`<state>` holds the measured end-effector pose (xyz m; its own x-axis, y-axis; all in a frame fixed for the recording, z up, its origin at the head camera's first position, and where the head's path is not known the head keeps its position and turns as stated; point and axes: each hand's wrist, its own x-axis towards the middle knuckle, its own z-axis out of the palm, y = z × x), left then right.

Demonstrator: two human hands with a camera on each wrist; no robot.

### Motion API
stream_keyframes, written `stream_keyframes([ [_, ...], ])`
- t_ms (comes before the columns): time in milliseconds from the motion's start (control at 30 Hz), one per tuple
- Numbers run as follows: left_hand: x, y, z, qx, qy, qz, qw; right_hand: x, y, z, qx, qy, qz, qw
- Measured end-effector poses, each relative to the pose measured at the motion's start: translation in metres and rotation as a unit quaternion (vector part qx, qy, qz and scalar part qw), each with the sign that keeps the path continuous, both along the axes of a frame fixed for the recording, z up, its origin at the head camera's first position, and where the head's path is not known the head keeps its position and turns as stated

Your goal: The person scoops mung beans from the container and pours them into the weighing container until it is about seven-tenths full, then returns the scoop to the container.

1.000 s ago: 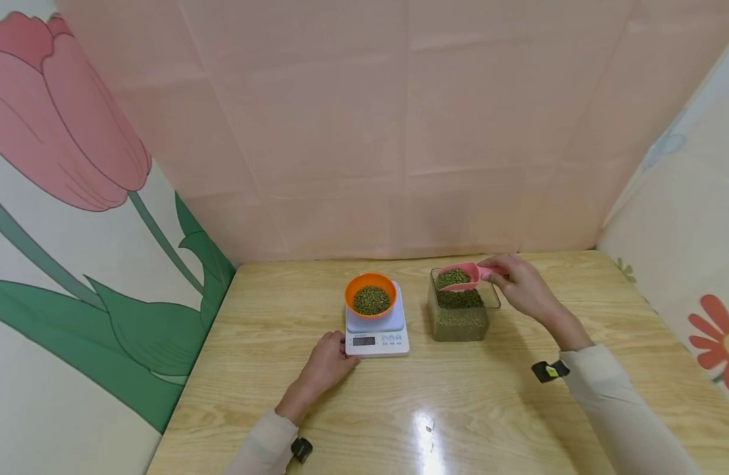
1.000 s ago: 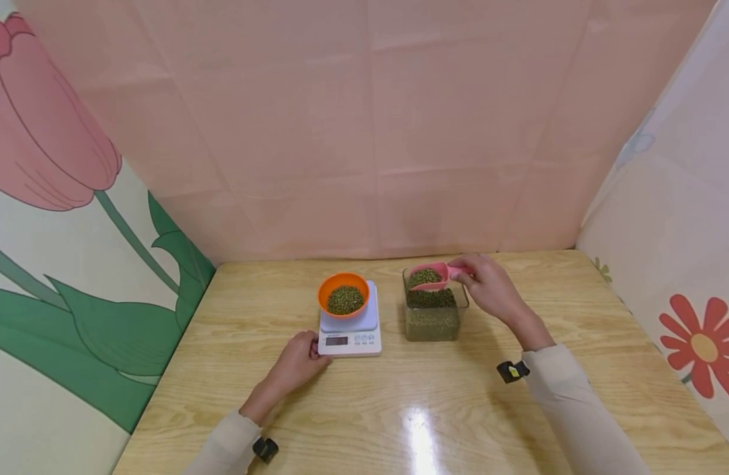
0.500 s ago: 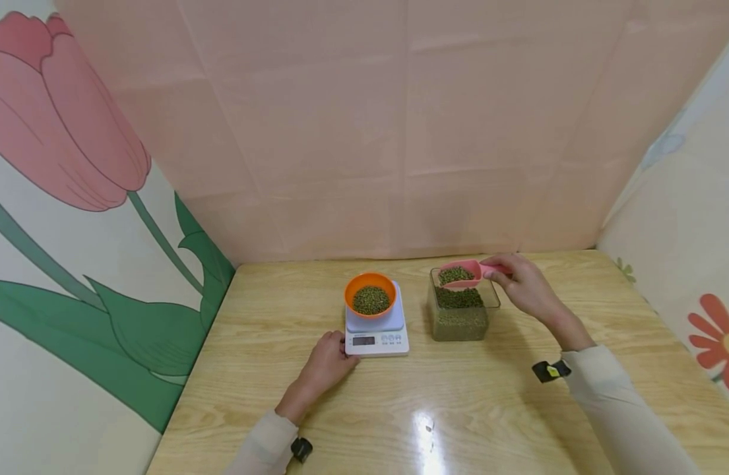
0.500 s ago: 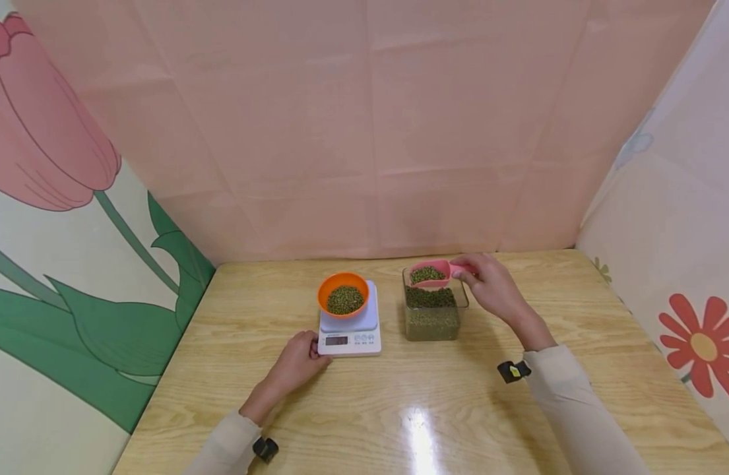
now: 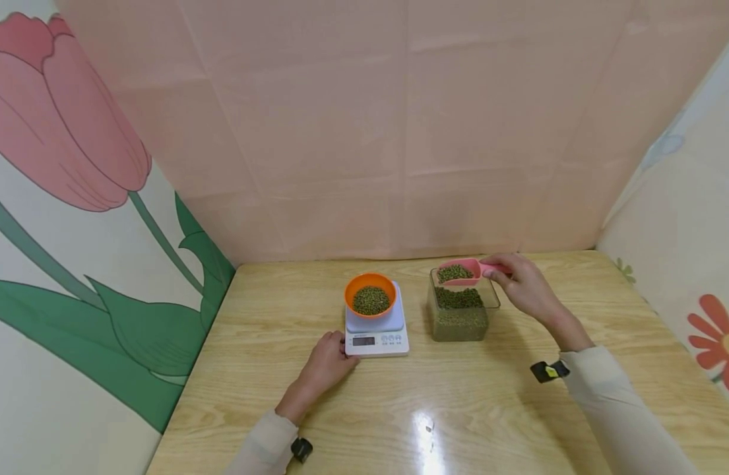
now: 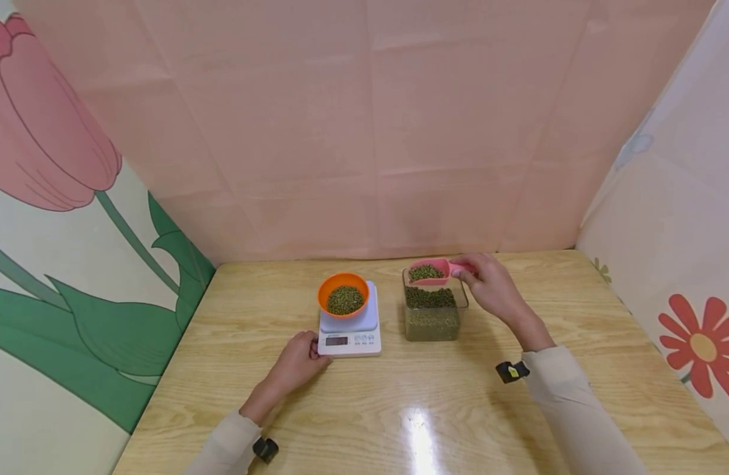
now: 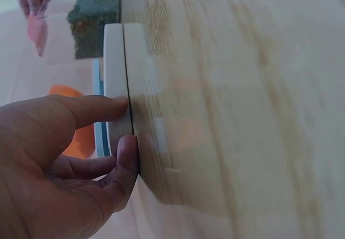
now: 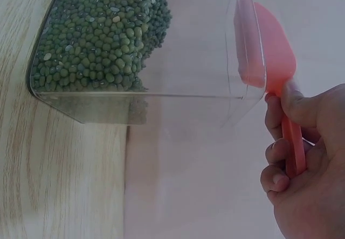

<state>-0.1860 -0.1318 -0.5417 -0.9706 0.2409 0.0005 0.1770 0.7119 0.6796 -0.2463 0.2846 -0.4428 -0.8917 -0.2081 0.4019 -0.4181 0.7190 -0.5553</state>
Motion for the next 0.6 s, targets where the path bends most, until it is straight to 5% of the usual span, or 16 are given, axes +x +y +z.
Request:
stream_keyframes([
  [600,-0.001,0.000,-0.001,0.010,-0.004,-0.001,0.9999,-0.003,-0.023,0.006,-0.018,-0.013,0.020,0.9996],
])
